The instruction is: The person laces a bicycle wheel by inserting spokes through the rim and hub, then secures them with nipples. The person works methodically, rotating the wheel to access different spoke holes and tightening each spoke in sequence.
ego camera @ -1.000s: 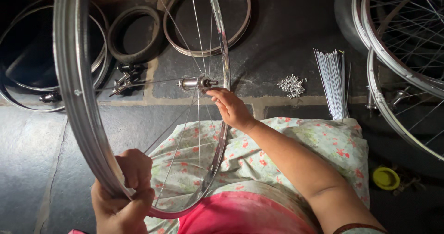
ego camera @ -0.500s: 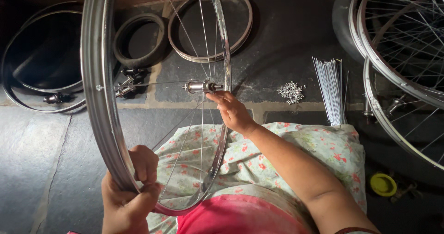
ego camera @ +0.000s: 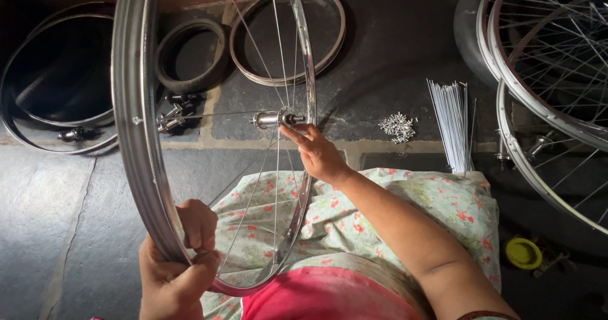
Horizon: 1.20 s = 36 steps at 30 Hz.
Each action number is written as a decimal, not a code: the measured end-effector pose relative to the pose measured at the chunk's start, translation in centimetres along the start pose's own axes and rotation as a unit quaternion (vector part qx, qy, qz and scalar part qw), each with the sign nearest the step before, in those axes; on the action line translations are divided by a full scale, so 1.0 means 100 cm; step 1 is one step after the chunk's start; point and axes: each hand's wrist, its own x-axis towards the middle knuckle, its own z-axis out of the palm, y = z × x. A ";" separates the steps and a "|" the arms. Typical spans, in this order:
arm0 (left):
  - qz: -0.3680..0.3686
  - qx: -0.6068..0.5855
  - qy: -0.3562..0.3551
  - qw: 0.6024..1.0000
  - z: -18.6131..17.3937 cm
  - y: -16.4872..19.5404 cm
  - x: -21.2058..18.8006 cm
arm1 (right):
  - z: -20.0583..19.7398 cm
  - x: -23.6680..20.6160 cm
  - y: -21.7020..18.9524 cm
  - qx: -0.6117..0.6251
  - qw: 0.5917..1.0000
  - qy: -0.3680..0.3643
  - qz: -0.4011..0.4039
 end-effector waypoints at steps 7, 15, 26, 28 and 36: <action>0.003 -0.001 -0.005 1.000 -0.001 -0.001 0.001 | 0.000 0.000 -0.003 -0.013 1.000 -0.013 0.023; -0.002 -0.017 -0.003 1.000 0.000 -0.002 0.001 | 0.002 -0.001 -0.006 -0.037 0.999 0.006 0.026; 0.001 0.025 -0.013 1.000 0.001 0.004 0.001 | -0.052 0.021 -0.010 -0.149 0.988 0.004 -0.035; 0.002 0.032 -0.015 0.999 0.001 0.004 0.002 | -0.086 0.018 0.006 -0.133 0.987 0.063 -0.062; 0.010 0.000 -0.041 0.999 0.004 -0.004 0.006 | -0.158 -0.026 0.155 -0.302 0.852 -0.062 0.423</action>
